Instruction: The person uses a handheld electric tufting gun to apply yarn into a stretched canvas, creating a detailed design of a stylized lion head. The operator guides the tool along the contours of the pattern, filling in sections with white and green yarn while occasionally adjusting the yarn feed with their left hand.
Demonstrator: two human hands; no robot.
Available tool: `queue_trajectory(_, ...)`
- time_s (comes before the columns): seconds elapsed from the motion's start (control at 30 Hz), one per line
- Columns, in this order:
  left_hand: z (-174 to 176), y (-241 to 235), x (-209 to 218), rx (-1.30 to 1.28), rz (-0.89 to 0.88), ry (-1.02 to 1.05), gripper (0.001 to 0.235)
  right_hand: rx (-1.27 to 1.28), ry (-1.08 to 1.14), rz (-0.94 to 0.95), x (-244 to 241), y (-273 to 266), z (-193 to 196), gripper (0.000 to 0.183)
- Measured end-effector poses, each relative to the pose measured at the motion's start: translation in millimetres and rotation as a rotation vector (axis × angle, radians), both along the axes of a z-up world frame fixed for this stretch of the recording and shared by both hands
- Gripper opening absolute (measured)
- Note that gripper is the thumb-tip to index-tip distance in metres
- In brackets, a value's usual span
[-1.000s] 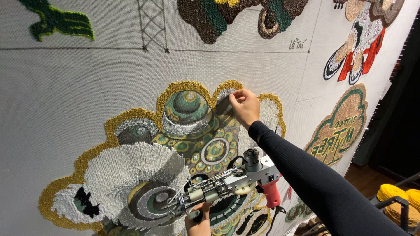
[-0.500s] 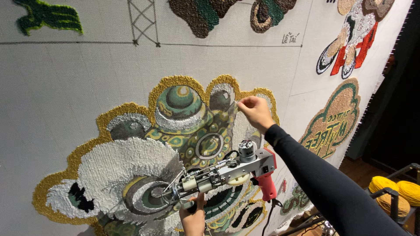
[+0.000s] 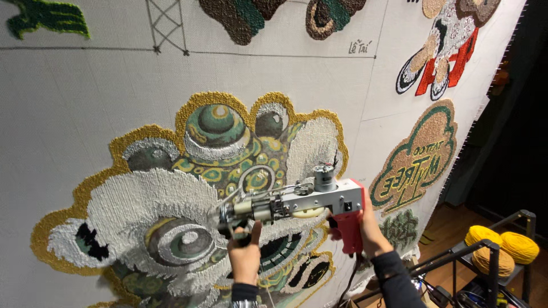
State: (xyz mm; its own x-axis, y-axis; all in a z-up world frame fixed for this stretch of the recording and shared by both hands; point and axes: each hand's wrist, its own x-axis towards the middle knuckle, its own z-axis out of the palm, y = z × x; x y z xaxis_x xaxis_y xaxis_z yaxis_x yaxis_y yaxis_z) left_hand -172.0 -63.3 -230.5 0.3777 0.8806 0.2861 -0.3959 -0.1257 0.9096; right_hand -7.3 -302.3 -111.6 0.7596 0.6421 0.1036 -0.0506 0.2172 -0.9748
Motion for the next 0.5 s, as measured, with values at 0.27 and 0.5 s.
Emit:
queue_trajectory(0.27, 16, -20, 13, -0.064, -0.289, 0.199, 0.04, 0.054, -0.143, -0.059, -5, -55, -60, 0.066)
queue_trajectory(0.5, 0, -41, 35, -0.004, -0.447, 0.203, 0.022, -0.09, -0.109, -0.259, -16, -92, -55, 0.044)
